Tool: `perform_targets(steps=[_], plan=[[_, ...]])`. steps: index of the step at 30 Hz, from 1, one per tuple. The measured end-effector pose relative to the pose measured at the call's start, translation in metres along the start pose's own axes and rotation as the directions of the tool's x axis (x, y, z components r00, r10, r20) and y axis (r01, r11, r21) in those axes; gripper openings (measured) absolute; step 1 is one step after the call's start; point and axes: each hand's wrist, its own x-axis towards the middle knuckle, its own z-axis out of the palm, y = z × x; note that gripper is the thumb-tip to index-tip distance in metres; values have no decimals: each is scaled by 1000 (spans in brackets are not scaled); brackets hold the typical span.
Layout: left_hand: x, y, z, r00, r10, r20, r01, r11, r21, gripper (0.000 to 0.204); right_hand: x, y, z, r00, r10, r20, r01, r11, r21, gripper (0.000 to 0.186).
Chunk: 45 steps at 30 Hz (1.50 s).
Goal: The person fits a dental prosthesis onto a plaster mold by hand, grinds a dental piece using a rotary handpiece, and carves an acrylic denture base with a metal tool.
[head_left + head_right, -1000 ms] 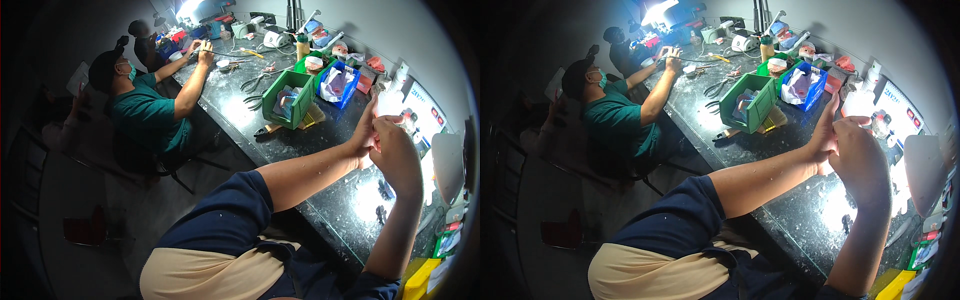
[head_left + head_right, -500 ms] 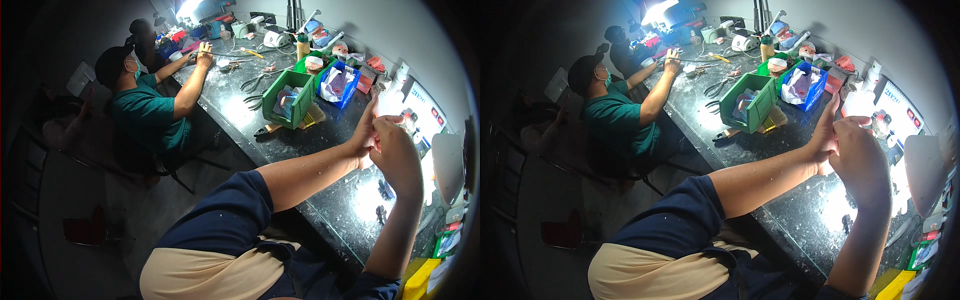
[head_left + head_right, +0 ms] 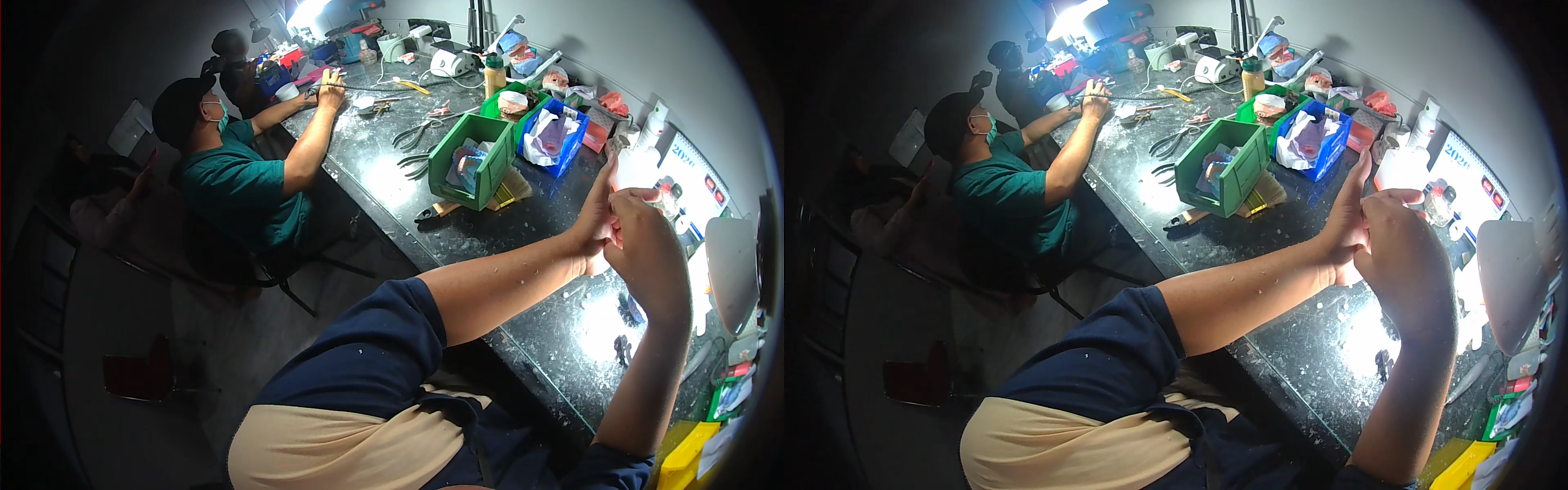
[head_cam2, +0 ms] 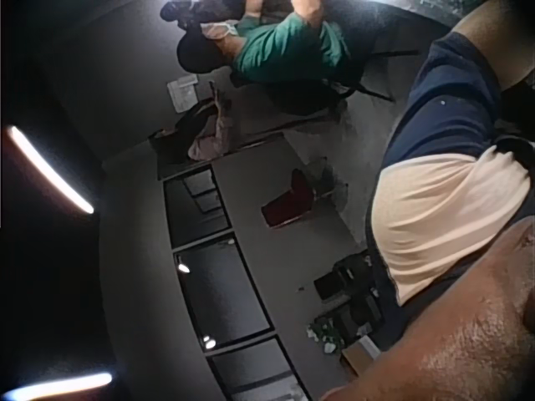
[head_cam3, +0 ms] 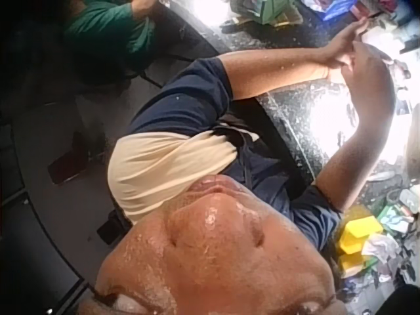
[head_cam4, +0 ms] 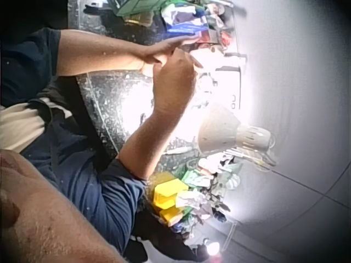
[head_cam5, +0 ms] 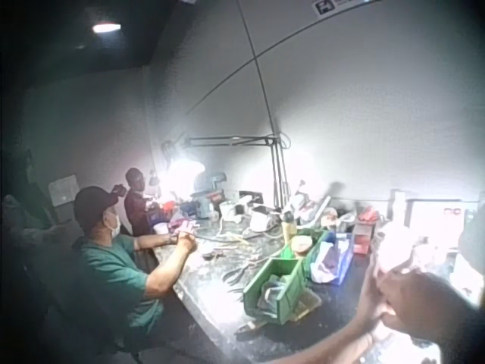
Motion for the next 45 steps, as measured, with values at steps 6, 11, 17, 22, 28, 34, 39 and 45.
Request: perform_targets(steps=[6, 11, 17, 22, 28, 34, 39, 45], plan=[[0, 0, 0, 999, -32, -7, 32, 999, -17, 108, 0, 3, 2, 1000, -14, -6, 14, 1000, 3, 18], [-2, 2, 2, 999, -31, -8, 31, 999, -13, 110, 0, 0, 0, 1000, -3, -1, 3, 1000, 2, 18], [-4, 3, 5, 1000, 9, -11, -8, 999, 45, 112, -1, -1, 0, 1000, -13, -20, 13, 1000, -6, 18], [-3, 3, 3, 1000, 14, -2, -14, 999, 52, 111, 0, -1, -1, 1000, 6, 0, -6, 1000, 0, 18], [-2, 3, 3, 1000, -8, -2, 8, 1000, 26, 110, -1, -3, -2, 1000, 13, 0, -13, 1000, -1, 18], [-1, 1, 2, 1000, -4, -12, 5, 999, 36, 110, -1, 0, 0, 1000, 5, -2, -5, 1000, 4, 18], [-2, 2, 3, 1000, 0, -9, 0, 999, 36, 112, 0, 0, 0, 1000, 21, 17, -21, 1000, 19, 18], [0, 1, 1, 1000, -2, -4, 2, 999, 39, 111, 0, 0, 0, 1000, 2, 1, -2, 1000, 29, 21]])
